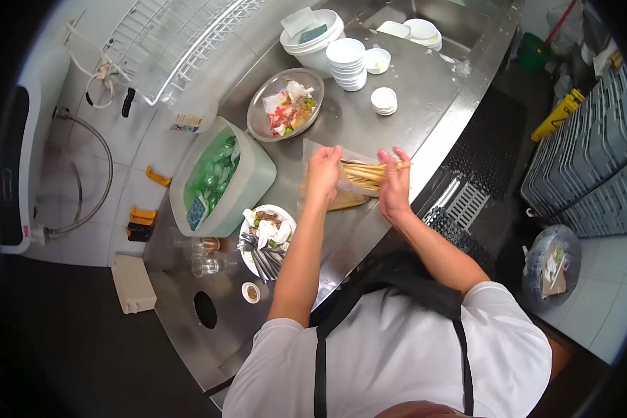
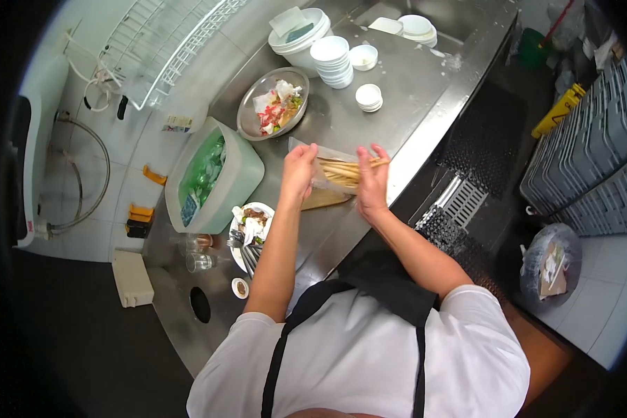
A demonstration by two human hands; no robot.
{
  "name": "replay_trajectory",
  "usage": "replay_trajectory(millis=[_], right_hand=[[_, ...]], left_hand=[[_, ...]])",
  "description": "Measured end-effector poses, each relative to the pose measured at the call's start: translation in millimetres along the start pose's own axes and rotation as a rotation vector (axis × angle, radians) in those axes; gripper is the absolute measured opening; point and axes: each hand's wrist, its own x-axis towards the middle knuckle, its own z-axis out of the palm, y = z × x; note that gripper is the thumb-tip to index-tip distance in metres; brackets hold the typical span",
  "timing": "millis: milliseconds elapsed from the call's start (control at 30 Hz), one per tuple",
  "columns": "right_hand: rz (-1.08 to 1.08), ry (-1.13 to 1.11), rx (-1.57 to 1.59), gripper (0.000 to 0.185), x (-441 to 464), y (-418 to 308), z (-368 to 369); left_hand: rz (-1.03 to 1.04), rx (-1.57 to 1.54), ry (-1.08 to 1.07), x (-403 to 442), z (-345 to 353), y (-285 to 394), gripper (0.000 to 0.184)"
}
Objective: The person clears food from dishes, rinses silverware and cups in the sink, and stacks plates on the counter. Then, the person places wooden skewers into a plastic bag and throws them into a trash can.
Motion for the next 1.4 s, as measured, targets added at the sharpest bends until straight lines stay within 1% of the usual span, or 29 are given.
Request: replay_trajectory(millis=[33, 133, 167, 200, 267, 367, 467, 500, 600, 633, 667, 733, 767, 800, 833, 867, 900, 933, 967, 1033, 1067, 1100, 1133, 1167, 1233, 1267, 1300, 1400], right_hand=[[-0.059, 0.019, 0.009, 0.03, -0.7, -5.0, -3.8], [0.06, -0.185, 0.012, 0.029, 8.6, -2.3, -24.1], [0.16, -0.276, -0.195, 0.026, 8.0, -0.9, -18.1], [0.265, -0.414, -0.55, 0.023, 8.5, -4.8, -16.1], [0.115, -0.548, -0.863, 0.025, 3.6, -10.0, -6.9], [-0.331, -0.586, -0.998, 0.032, -12.8, -59.3, 18.3], [-0.504, -0.651, -1.091, 0.042, -4.4, -75.8, 16.2], [-0.645, -0.846, -1.317, 0.06, 6.0, -71.9, 14.9], [-0.562, -0.85, -1.071, 0.086, -5.4, -86.0, 28.2], [-0.492, -0.797, -0.89, 0.106, -1.2, -86.5, 22.2], [-0.496, -0.711, -0.786, 0.117, -5.5, -94.0, 23.7], [-0.403, -0.744, -0.892, 0.111, -7.6, -102.2, 11.5], [-0.355, -0.78, -1.021, 0.098, -10.7, -102.5, 5.4], [-0.303, -0.805, -1.153, 0.086, -15.0, -101.2, 0.9], [-0.551, -0.748, -1.141, 0.054, -22.7, -95.8, -0.4], [-0.584, -0.687, -1.126, 0.039, -34.1, -99.1, 0.2], [-0.582, -0.653, -1.099, 0.036, -47.3, -106.9, 4.0], [-0.584, -0.622, -1.069, 0.034, -59.3, -117.2, 8.8], [-0.58, -0.589, -1.085, 0.025, -69.6, -126.4, 9.7], [-0.655, -0.551, -1.084, 0.02, -86.0, -146.2, 9.5], [-0.697, -0.528, -1.095, 0.018, -95.1, -160.6, 9.6], [-0.778, -0.525, -1.183, 0.018, -106.2, -178.1, 15.5], [-0.896, -0.553, -1.244, 0.023, -110.6, -188.6, 12.2], [-0.973, -0.545, -1.288, 0.022, -116.7, -195.0, 10.0], [-1.019, -0.526, -1.332, 0.021, -130.3, -210.7, -7.5], [-0.989, -0.516, -1.323, 0.021, -134.5, -214.1, -21.7], [-0.961, -0.514, -1.302, 0.02, -138.1, -216.8, -34.5], [-0.779, -0.09, -1.399, 0.013, -165.2, -241.5, -83.2]], left_hand=[[-0.004, -0.021, -0.012, -2.9, -4.9, 1.1, 0.019], [0.003, -0.079, -0.024, -14.8, -2.1, 0.9, 0.017], [0.018, -0.099, -0.028, -16.3, 2.6, 4.6, 0.016], [0.028, -0.122, -0.019, -18.6, 3.8, 10.1, 0.015], [0.047, -0.164, 0.002, -23.2, -0.3, 23.9, 0.014], [0.064, -0.182, -0.013, -27.8, -23.7, 48.6, 0.011], [0.079, -0.341, -0.108, -28.9, -38.1, 60.8, 0.01], [0.081, -0.386, -0.127, -31.5, -35.3, 64.8, 0.012], [0.137, -0.476, -0.128, -47.7, -33.6, 82.1, 0.016], [0.127, -0.523, -0.132, -49.1, -41.2, 87.5, 0.016], [0.142, -0.549, -0.16, -53.3, -46.3, 93.1, 0.015], [0.166, -0.598, -0.234, -63.4, -47.7, 106.4, 0.011], [0.19, -0.601, -0.294, -70.0, -43.1, 111.3, 0.01], [0.224, -0.558, -0.295, -75.1, -37.2, 113.7, 0.012], [0.259, -0.519, -0.302, -79.7, -29.0, 114.4, 0.014], [0.29, -0.48, -0.308, -83.9, -22.2, 113.1, 0.016], [0.327, -0.445, -0.357, -85.8, -18.1, 112.0, 0.016], [0.333, -0.405, -0.351, -86.7, -13.3, 112.4, 0.017], [0.341, -0.365, -0.342, -87.8, -8.8, 113.3, 0.018], [0.367, -0.295, -0.366, -97.9, 6.4, 116.4, 0.016], [0.35, -0.11, -0.49, -104.0, 12.0, 116.0, 0.015], [0.34, 0.073, -0.625, -111.1, 17.5, 113.8, 0.013], [0.338, 0.256, -0.772, -119.2, 29.2, 109.2, 0.011], [0.516, 0.288, -0.968, -131.1, 46.9, 102.2, 0.01], [0.421, 0.185, -1.072, -154.4, 82.8, 79.0, 0.011], [0.373, 0.146, -1.102, -161.7, 94.4, 68.3, 0.012], [0.34, 0.225, -1.15, -163.5, 100.5, 62.6, 0.02], [0.328, 0.052, -1.204, -191.6, 125.6, 51.2, 0.04]])
